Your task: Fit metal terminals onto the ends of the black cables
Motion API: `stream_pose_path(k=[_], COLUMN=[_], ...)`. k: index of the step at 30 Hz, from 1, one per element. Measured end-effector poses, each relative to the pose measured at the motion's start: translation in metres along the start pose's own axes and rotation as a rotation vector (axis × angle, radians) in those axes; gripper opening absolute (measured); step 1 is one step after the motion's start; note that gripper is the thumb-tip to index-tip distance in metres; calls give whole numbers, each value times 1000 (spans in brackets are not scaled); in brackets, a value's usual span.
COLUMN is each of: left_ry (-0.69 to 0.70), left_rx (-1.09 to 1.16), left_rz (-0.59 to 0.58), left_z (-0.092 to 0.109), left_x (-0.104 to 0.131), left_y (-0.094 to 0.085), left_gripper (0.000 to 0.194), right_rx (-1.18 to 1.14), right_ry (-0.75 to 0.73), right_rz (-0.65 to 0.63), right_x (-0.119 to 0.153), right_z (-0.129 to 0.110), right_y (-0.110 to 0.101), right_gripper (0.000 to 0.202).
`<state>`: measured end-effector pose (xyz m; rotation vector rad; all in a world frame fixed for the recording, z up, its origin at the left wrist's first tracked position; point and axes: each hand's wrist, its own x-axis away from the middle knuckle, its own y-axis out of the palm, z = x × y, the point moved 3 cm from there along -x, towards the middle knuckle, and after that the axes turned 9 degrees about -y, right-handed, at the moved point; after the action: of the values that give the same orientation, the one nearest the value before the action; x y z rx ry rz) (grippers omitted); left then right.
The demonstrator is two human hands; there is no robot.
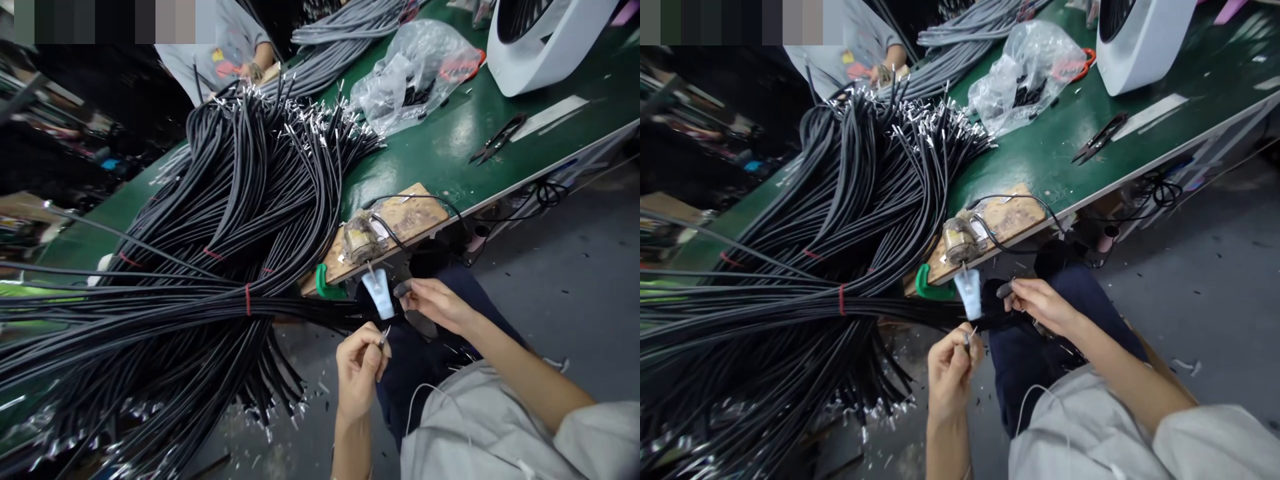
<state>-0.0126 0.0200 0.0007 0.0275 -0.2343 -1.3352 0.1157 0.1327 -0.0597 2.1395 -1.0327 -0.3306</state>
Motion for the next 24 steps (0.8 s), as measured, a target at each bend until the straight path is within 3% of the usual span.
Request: stream_pose_path(k=[4,8,11,16,21,24], left_ry=[-60,-116,-132,-88,-82,-100], left_rx=[-2,-38,-92,-144,-128,-147], left_rz=[22,57,118,295,329,329], left_z=[-3,0,2,1,5,8], left_x=[3,8,11,17,20,20], left_y=[-3,0,4,12,14,14], left_gripper=[34,37,35,30,36,39], right_rx=[301,689,861,1036,1086,1006], right_ry=[-168,-517,-683,-831,-865,-854], right_rz=[13,-25,-75,-44,-108,38], right_x=[15,32,38,40,46,49], right_z=[-16,-43,-52,-42,-32,-38], right_y=[10,42,64,73,67,61], right_gripper=[30,12,4,14,14,10])
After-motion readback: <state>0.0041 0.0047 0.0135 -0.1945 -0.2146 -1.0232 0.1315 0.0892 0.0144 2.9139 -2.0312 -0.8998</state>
